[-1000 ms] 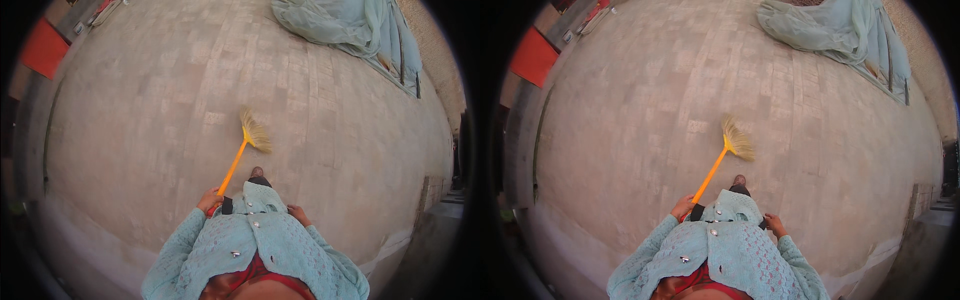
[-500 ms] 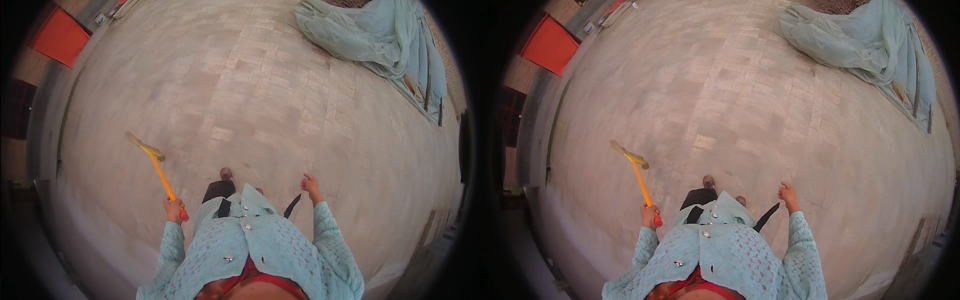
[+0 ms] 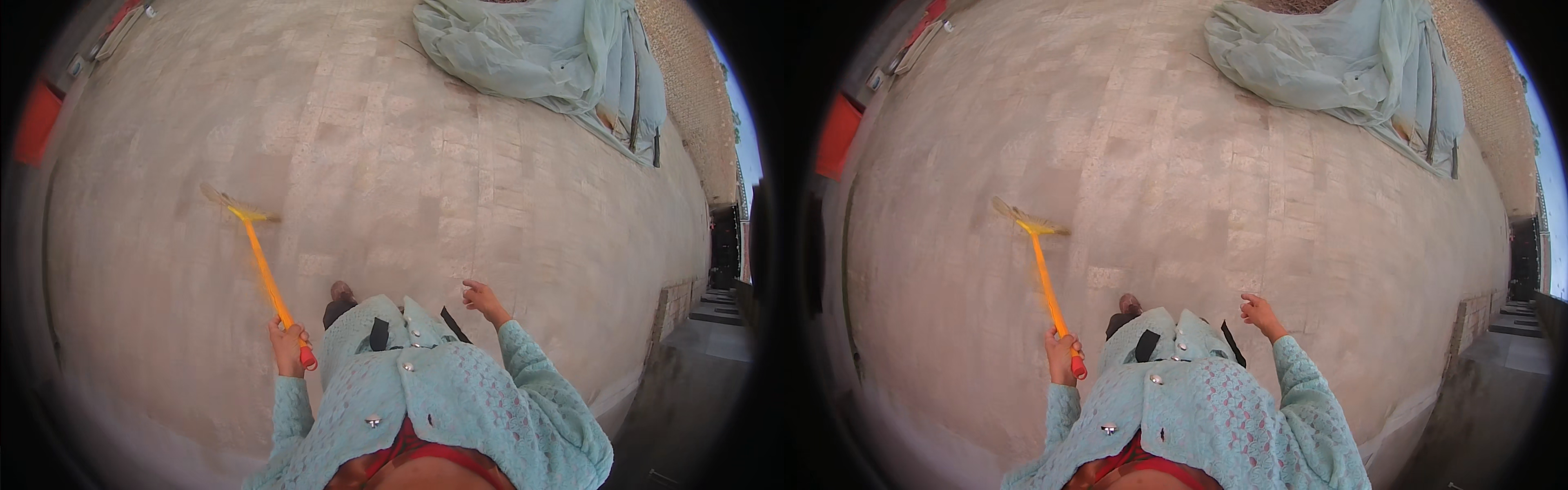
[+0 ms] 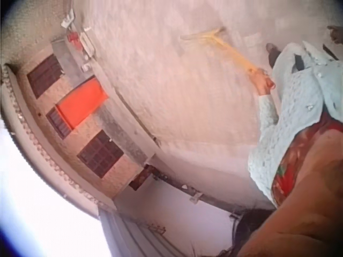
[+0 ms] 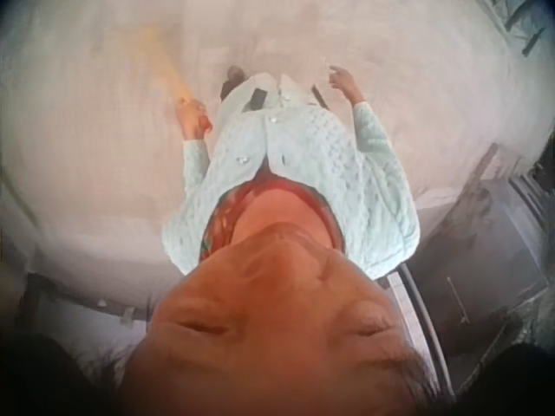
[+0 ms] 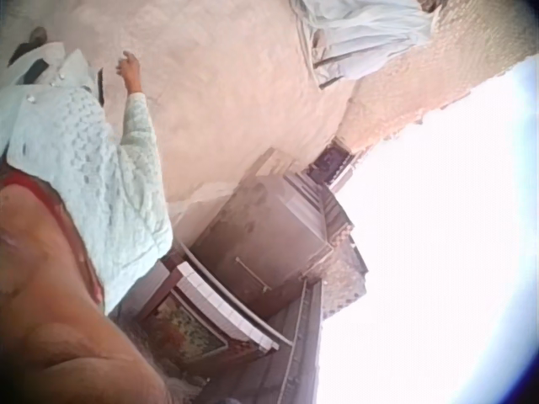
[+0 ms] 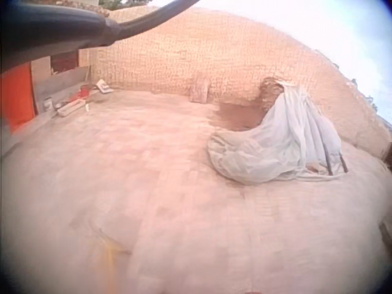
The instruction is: The person sweeps a tiled outdoor courtyard with a long-handled broom, moving debris toward a covered pile. The person briefly picks up a small white bottle from the floor and places it into a nearby rectangular tray before resuming sweeping.
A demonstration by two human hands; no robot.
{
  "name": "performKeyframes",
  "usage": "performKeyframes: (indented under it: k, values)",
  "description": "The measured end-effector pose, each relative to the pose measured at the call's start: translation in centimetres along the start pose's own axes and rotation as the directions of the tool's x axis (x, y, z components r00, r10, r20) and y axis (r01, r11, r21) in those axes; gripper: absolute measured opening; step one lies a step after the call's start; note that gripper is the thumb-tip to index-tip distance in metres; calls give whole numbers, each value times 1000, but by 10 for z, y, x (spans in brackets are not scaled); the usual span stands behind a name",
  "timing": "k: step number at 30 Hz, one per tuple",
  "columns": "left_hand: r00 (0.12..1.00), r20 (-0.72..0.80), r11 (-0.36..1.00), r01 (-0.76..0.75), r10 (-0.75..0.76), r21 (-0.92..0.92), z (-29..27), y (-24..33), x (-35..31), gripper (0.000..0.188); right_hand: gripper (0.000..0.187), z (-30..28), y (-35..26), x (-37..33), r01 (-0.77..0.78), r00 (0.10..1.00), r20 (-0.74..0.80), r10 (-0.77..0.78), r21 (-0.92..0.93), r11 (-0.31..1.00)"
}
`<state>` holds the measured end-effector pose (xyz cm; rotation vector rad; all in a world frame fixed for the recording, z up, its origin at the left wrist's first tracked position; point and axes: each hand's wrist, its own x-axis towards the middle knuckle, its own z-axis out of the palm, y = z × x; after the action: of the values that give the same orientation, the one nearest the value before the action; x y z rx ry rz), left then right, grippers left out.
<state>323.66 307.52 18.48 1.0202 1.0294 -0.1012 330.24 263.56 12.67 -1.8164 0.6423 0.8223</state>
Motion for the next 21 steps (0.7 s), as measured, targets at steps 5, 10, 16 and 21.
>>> performKeyframes:
  k: [5, 10, 16, 21]
  values:
    - [966, 232, 982, 76, -116, 174, 42, 39, -30, 47, 40, -30, 99, -74, -267, 902, -252, 351, 313, 911]
    - [883, 432, 980, 135, -185, 145, 56, 83, -54, 50, 29, -2, 161, -101, -34, 999, -22, 35, 43, 998]
    - [853, 454, 965, 207, -259, 163, 88, 123, -72, 52, 30, 0, -3, -97, -126, 989, 136, 62, 534, 836]
    - [916, 296, 962, 246, -269, 115, 95, 156, -89, 55, 18, -73, -133, -27, -25, 997, -64, 36, 172, 985]
